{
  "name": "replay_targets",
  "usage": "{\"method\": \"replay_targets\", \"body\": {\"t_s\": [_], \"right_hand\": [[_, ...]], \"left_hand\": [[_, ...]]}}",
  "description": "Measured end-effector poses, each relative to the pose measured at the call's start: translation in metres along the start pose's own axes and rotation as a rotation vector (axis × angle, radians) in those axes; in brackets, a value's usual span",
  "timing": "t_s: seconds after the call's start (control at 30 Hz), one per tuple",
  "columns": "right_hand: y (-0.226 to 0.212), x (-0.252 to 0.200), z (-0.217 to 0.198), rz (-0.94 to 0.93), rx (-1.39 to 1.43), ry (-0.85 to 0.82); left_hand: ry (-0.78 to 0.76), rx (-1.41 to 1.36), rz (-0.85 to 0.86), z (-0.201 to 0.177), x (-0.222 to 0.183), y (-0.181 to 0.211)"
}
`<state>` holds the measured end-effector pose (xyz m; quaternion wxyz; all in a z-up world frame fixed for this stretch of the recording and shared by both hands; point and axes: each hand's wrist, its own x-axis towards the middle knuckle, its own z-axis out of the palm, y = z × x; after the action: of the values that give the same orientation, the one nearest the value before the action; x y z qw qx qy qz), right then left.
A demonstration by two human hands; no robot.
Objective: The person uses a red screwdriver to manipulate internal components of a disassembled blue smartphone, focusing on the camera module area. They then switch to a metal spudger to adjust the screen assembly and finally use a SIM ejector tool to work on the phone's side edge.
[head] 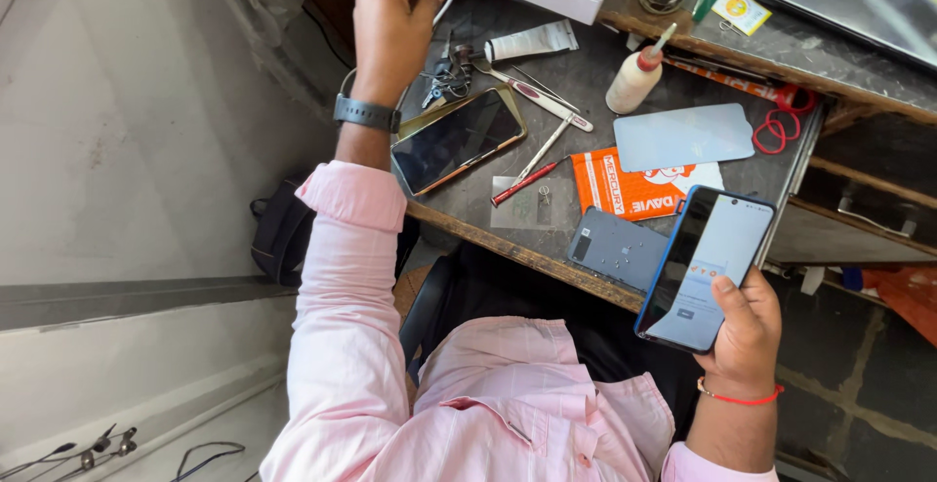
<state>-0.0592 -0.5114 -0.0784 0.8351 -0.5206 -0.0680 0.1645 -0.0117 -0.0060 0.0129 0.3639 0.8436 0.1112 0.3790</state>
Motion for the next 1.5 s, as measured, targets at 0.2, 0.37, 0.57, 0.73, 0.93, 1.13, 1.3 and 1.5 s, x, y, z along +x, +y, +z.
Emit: {"method": "replay_targets", "body": {"t_s": [0.2, 0.37, 0.57, 0.73, 0.93, 1.13, 1.3, 1.5], "right_hand": [[-0.006, 0.003, 0.008, 0.023, 0.038, -0.031], [-0.007, 0.003, 0.008, 0.088, -0.010, 0.011], [-0.014, 0.005, 0.014, 0.170, -0.017, -0.036], [-0.025, 0.006, 0.024, 0.179, -0.009, -0.074], [-0.024, 0.005, 0.021, 0.228, -0.005, -0.077], [-0.026, 0.006, 0.019, 0.254, -0.001, -0.085], [-0.022, 0.008, 0.018, 0.259, -0.018, -0.074], [-0.022, 0.009, 0.016, 0.273, -0.002, -0.065]], "left_hand": [[0.176, 0.232, 0.377, -0.018, -0.006, 0.039], [-0.099, -0.281, 0.083, 0.005, -0.088, 0.109], [-0.469, -0.689, -0.172, 0.079, -0.175, 0.167], [-0.462, -0.634, -0.126, 0.093, -0.181, 0.168], [-0.412, -0.450, 0.051, 0.089, -0.183, 0.166], [-0.423, -0.397, 0.238, 0.085, -0.171, 0.158], [-0.415, -0.345, 0.182, 0.089, -0.172, 0.158], [-0.457, -0.457, 0.149, 0.088, -0.172, 0.157]]}}
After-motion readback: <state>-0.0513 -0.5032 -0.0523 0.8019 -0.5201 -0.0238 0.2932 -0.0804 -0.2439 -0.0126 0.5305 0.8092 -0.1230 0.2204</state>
